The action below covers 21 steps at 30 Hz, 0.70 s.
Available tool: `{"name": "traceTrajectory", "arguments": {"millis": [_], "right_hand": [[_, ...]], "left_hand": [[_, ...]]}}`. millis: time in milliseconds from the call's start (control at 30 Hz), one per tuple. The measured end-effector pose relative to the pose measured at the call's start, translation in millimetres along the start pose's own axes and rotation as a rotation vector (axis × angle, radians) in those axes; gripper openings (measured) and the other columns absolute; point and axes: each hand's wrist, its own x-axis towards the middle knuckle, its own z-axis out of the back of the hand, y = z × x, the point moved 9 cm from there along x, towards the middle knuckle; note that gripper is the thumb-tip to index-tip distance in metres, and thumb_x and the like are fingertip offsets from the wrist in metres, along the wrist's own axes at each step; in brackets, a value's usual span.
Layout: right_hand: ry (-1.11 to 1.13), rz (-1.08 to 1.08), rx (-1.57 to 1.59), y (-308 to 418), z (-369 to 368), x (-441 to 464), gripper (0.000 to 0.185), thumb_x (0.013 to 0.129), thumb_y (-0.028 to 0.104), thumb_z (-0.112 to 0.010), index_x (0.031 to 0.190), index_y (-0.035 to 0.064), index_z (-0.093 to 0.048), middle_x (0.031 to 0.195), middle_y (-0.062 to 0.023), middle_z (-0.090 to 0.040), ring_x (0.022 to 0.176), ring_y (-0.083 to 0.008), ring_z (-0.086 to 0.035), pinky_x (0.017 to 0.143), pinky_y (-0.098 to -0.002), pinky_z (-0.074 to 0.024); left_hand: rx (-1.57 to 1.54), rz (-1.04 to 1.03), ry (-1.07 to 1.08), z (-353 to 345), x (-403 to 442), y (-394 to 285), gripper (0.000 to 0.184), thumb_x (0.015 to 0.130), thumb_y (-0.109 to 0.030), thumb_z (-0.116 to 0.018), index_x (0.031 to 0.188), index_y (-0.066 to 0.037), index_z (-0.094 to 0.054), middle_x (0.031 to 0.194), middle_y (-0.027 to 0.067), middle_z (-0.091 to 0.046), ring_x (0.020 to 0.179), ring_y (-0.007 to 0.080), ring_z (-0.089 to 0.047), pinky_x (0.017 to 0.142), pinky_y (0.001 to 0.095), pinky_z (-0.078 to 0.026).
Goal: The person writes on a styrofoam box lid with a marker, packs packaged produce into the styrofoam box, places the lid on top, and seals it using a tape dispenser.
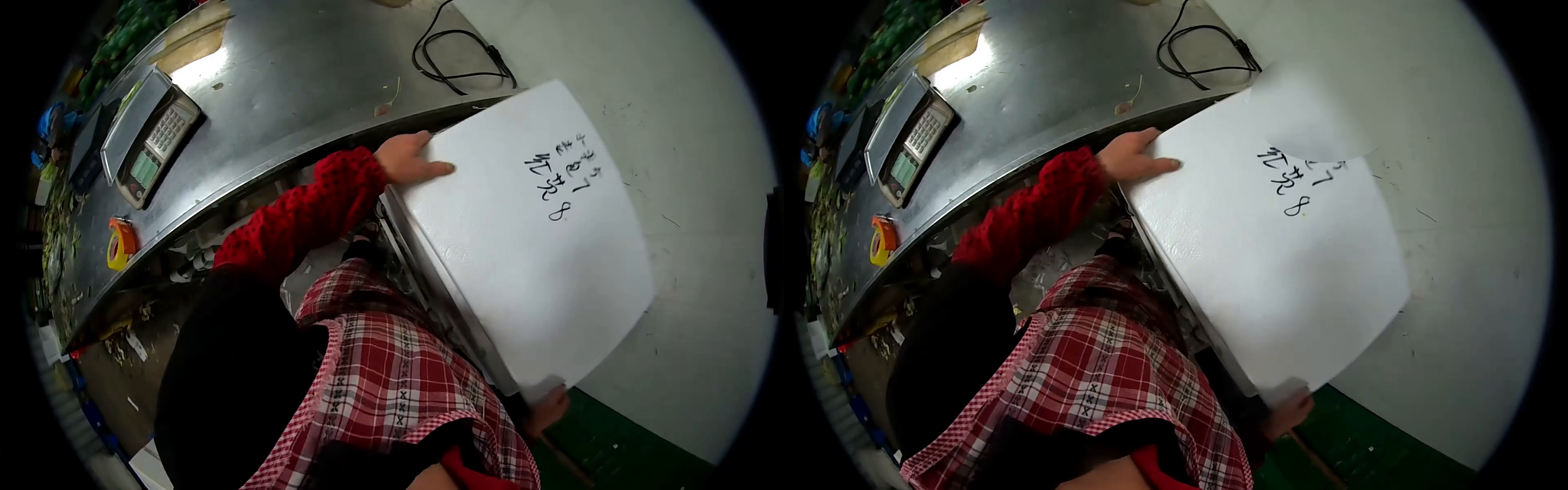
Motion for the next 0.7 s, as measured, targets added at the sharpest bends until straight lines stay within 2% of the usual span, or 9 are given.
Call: {"name": "traceTrajectory", "arguments": {"millis": [100, 233, 300, 367, 433, 567, 600, 667, 700], "right_hand": [[0.132, 0.084, -0.022, -20, -30, -2, 0.047, 0.098, 0.036, -0.05, 0.101, -0.0105, -0.057, 0.089, -0.0218, -0.061, 0.075, -0.0271, -0.055, 0.07, -0.0413, -0.0457], [0.244, 0.05, -0.016, 7, -52, -7, 0.048, 0.096, 0.036, -0.052, 0.102, -0.0114, -0.057, 0.091, -0.0227, -0.06, 0.075, -0.028, -0.054, 0.07, -0.0398, -0.0463], [0.197, -0.017, 0.2, -23, -55, 8, 0.049, 0.096, 0.035, -0.054, 0.111, -0.011, -0.054, 0.102, -0.024, -0.059, 0.082, -0.0289, -0.058, 0.072, -0.0381, -0.0493], [0.303, 0.095, 0.137, -85, -68, 42, 0.049, 0.097, 0.035, -0.052, 0.116, -0.01, -0.051, 0.108, -0.0239, -0.058, 0.088, -0.0299, -0.06, 0.074, -0.0381, -0.0508], [0.54, -0.192, 0.471, -78, -95, 34, 0.049, 0.097, 0.033, -0.049, 0.125, -0.0073, -0.047, 0.116, -0.0247, -0.058, 0.099, -0.0315, -0.063, 0.08, -0.0398, -0.0529], [0.612, -0.374, 0.574, -19, -87, -8, 0.043, 0.1, 0.028, -0.043, 0.123, -0.0071, -0.049, 0.114, -0.0234, -0.061, 0.098, -0.0301, -0.064, 0.08, -0.0401, -0.0541], [0.63, -0.277, 0.493, -33, -90, 0, 0.042, 0.1, 0.028, -0.042, 0.123, -0.0069, -0.049, 0.114, -0.0228, -0.061, 0.098, -0.03, -0.064, 0.08, -0.04, -0.0544], [0.63, 0.052, 0.231, -62, -93, 18, 0.04, 0.101, 0.027, -0.041, 0.123, -0.0065, -0.049, 0.112, -0.0217, -0.063, 0.096, -0.0298, -0.065, 0.079, -0.0399, -0.0551], [0.632, 0.142, 0.167, -73, -99, 21, 0.04, 0.101, 0.026, -0.041, 0.123, -0.0063, -0.049, 0.112, -0.0211, -0.063, 0.095, -0.0298, -0.065, 0.078, -0.0398, -0.0555]], "left_hand": [[0.468, -0.176, -0.3, 9, 29, -25, 0.075, 0.079, -0.064, -0.059, 0.122, -0.003, -0.058, 0.122, 0.0167, -0.06, 0.112, 0.0371, -0.057, 0.096, 0.04, -0.045], [0.222, 0.039, -0.044, 21, 35, -4, 0.073, 0.081, -0.06, -0.063, 0.125, -0.002, -0.055, 0.117, 0.0211, -0.062, 0.11, 0.0349, -0.059, 0.094, 0.0394, -0.046], [0.008, 0.049, 0.011, 12, 30, 12, 0.075, 0.081, -0.059, -0.064, 0.126, 0.001, -0.053, 0.114, 0.0232, -0.063, 0.108, 0.0345, -0.061, 0.092, 0.0387, -0.047], [0.085, 0.08, 0.013, 8, 19, 11, 0.076, 0.081, -0.059, -0.064, 0.125, 0.002, -0.054, 0.112, 0.023, -0.063, 0.106, 0.0342, -0.061, 0.091, 0.0382, -0.047], [0.189, 0.092, 0.018, 8, 19, 17, 0.077, 0.08, -0.062, -0.064, 0.117, 0.005, -0.059, 0.106, 0.0225, -0.065, 0.1, 0.0333, -0.063, 0.089, 0.0372, -0.048], [0.086, 0.2, 0.095, 0, 19, 41, 0.077, 0.079, -0.065, -0.062, 0.108, 0.007, -0.065, 0.105, 0.0231, -0.066, 0.1, 0.0333, -0.064, 0.089, 0.0373, -0.048], [0.077, 0.205, 0.144, 0, 11, 41, 0.087, 0.076, -0.07, -0.06, 0.11, 0.009, -0.065, 0.11, 0.0258, -0.065, 0.104, 0.0341, -0.062, 0.09, 0.0394, -0.048], [0.017, 0.208, 0.086, -8, 10, 59, 0.081, 0.077, -0.067, -0.062, 0.11, 0.008, -0.066, 0.111, 0.0237, -0.065, 0.105, 0.0333, -0.062, 0.093, 0.0387, -0.046], [-0.085, 0.085, -0.02, 12, -1, 22, 0.076, 0.076, -0.062, -0.067, 0.108, 0.007, -0.067, 0.111, 0.0213, -0.066, 0.105, 0.0321, -0.062, 0.095, 0.0375, -0.045]]}}
